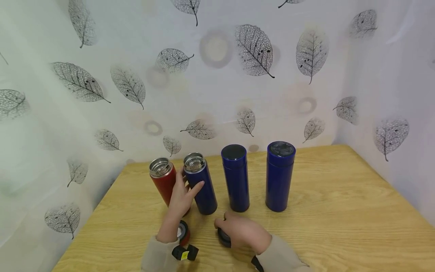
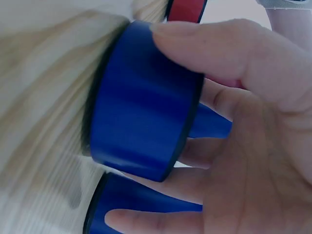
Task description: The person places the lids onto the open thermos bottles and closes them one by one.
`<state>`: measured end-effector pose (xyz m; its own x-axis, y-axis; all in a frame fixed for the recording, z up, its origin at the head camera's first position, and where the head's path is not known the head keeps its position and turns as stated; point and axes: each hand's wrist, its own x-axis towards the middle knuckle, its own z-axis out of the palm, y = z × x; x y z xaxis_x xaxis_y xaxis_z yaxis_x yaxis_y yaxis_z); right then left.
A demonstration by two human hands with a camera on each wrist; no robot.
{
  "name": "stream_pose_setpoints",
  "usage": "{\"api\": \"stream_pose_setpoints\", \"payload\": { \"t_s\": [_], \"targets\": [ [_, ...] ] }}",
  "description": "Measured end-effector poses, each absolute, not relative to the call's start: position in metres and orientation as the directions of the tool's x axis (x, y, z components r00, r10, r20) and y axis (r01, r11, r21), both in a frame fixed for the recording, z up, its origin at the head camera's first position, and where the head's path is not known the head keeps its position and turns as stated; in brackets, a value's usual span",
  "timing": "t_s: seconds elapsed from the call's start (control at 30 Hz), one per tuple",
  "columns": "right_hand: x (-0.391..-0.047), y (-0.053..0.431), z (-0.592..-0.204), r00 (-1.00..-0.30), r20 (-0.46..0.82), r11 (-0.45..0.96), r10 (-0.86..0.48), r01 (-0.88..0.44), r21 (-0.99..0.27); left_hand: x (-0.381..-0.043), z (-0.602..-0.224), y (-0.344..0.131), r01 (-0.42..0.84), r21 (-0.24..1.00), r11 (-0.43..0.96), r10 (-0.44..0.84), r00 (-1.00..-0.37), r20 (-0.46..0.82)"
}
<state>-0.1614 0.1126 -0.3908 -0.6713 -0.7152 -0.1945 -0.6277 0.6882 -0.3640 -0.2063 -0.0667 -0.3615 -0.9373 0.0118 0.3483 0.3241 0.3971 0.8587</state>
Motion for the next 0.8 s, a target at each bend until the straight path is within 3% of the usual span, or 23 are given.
{"api": "stream_pose_setpoints", "payload": {
  "t_s": [0.2, 0.37, 0.6, 0.8],
  "targets": [
    [-0.161, 0.13, -0.389, -0.695, -0.255, 0.723, -0.672, -0.542, -0.43, -0.202, -0.359, -0.065, 0.338, 0.786, 0.517, -0.015, -0.915, 0.403],
    [-0.162, 0.138, -0.376, -0.728, -0.227, 0.728, -0.647, -0.501, -0.469, -0.197, -0.352, -0.066, 0.321, 0.775, 0.544, 0.036, -0.932, 0.361],
    [-0.158, 0.15, -0.346, -0.761, -0.045, 0.664, -0.647, -0.533, -0.523, -0.19, -0.346, -0.069, 0.321, 0.773, 0.546, 0.176, -0.947, 0.269],
    [-0.15, 0.162, -0.326, -0.807, 0.123, 0.659, -0.578, -0.551, -0.513, -0.184, -0.342, -0.068, 0.335, 0.83, 0.445, 0.318, -0.926, 0.203]
  ]
}}
